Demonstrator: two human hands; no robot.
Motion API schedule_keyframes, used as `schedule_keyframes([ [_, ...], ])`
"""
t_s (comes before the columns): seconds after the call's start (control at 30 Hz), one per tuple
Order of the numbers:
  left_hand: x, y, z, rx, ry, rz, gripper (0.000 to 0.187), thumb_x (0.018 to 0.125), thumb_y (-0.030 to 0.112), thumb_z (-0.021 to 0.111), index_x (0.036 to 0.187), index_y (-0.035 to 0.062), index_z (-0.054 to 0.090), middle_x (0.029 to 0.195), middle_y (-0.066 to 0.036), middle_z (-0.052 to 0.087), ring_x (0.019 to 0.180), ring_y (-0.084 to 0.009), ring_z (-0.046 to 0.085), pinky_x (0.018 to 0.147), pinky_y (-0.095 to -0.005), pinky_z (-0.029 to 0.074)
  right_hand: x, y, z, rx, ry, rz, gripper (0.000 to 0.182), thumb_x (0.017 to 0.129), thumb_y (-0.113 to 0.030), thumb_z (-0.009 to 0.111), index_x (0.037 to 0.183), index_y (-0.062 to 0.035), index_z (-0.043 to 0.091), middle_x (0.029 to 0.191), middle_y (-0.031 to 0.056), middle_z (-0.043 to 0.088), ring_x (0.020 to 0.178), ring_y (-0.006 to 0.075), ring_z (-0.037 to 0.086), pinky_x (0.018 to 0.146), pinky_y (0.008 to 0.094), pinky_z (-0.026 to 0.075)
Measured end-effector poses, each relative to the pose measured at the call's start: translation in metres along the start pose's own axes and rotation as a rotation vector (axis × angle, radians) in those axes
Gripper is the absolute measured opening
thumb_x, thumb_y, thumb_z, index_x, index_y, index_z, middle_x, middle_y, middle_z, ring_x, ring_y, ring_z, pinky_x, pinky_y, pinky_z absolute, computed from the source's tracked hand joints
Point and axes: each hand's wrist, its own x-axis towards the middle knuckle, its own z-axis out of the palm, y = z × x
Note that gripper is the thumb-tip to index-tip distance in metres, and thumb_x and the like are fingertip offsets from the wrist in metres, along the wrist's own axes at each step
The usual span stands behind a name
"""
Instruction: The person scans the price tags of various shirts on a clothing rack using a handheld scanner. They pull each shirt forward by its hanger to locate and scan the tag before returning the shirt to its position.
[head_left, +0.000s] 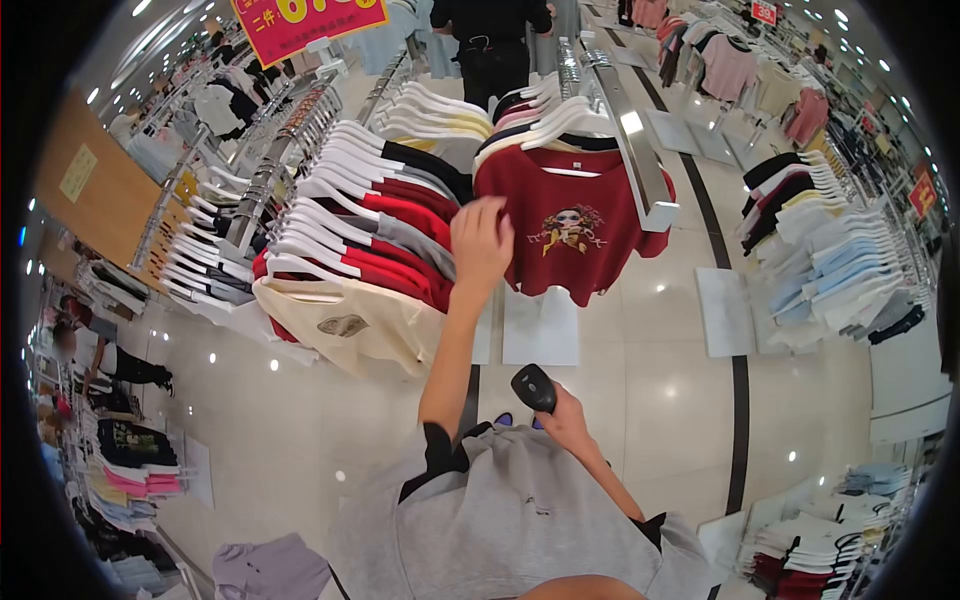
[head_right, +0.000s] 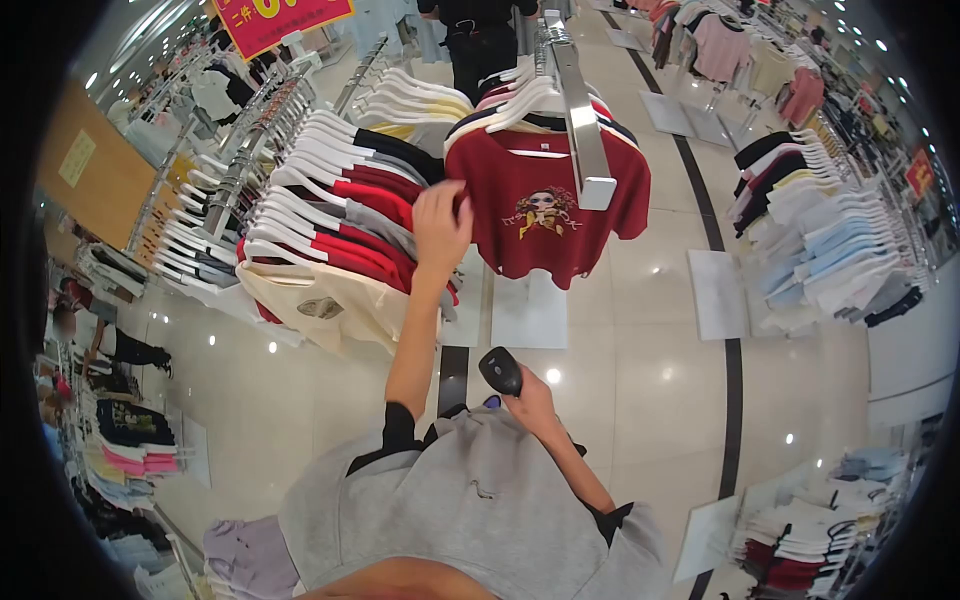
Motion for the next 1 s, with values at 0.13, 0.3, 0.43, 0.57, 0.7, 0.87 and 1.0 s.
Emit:
schedule_keyframes([
  [0.13,0.07,-0.022,0.087,0.045,-0.002,0.084,0.047,0.081,0.021,0.069,0.123,0.0057,0.055,0.119,-0.013,0.059,0.112,-0.0334,0.054,0.095,-0.045,0.04,-0.008,0.004,-0.001,0.0,0.033,0.025,0.047,0.073,-0.009,0.067,0.118,0.0001,0.057,0.095,0.0233,0.066,0.088,0.0406,0.065,0.078,0.0408,0.051],
  [0.3,0.082,-0.024,0.126,0.203,-0.004,0.023,0.026,0.08,0.018,0.07,0.102,0.0069,0.06,0.103,-0.01,0.059,0.097,-0.031,0.056,0.08,-0.045,0.043,-0.022,0.02,-0.004,-0.027,0.124,0.06,0.046,0.073,-0.009,0.068,0.117,0.0003,0.057,0.093,0.0233,0.066,0.087,0.0404,0.065,0.077,0.0404,0.052],
  [0.43,0.075,-0.02,0.123,0.14,0.007,0.13,0.014,0.08,0.009,0.065,0.093,0.0072,0.062,0.093,-0.007,0.059,0.09,-0.028,0.056,0.077,-0.0405,0.043,-0.028,0.03,-0.009,-0.027,0.177,0.109,0.045,0.072,-0.009,0.068,0.115,0.0003,0.058,0.092,0.0235,0.066,0.086,0.0402,0.065,0.077,0.0401,0.052],
  [0.57,0.071,-0.009,0.103,0.122,0.131,0.23,0.014,0.08,0.011,0.067,0.093,0.0073,0.065,0.089,-0.009,0.063,0.086,-0.0306,0.059,0.076,-0.0409,0.046,-0.027,0.027,-0.014,-0.01,0.167,0.115,0.047,0.073,-0.009,0.064,0.119,-0.0009,0.057,0.096,0.025,0.065,0.09,0.0439,0.063,0.079,0.0448,0.051],
  [0.7,0.039,0.027,0.054,0.1,0.047,0.193,0.012,0.078,0.014,0.069,0.088,0.0092,0.065,0.077,-0.004,0.059,0.077,-0.0247,0.059,0.068,-0.0383,0.044,-0.018,0.023,-0.013,-0.018,0.14,0.104,0.046,0.073,-0.009,0.066,0.118,-0.0007,0.057,0.095,0.0241,0.066,0.089,0.0422,0.064,0.079,0.0429,0.051],
  [0.87,0.004,0.045,-0.008,-0.05,-0.133,0.113,0.011,0.08,0.015,0.071,0.088,0.0093,0.067,0.076,-0.005,0.063,0.072,-0.025,0.059,0.064,-0.0379,0.04,-0.008,0.021,-0.006,-0.033,0.116,0.11,0.046,0.073,-0.011,0.067,0.117,-0.0001,0.058,0.095,0.024,0.066,0.089,0.041,0.065,0.078,0.0419,0.052],
  [1.0,0.003,0.053,-0.017,-0.031,0.032,0.22,0.017,0.078,0.016,0.073,0.092,0.009,0.066,0.082,-0.006,0.061,0.077,-0.0265,0.058,0.073,-0.0374,0.042,-0.007,0.021,-0.005,-0.049,0.045,0.095,0.05,0.073,-0.012,0.065,0.121,-0.0019,0.055,0.1,0.0253,0.065,0.093,0.0438,0.062,0.08,0.0461,0.051],
])
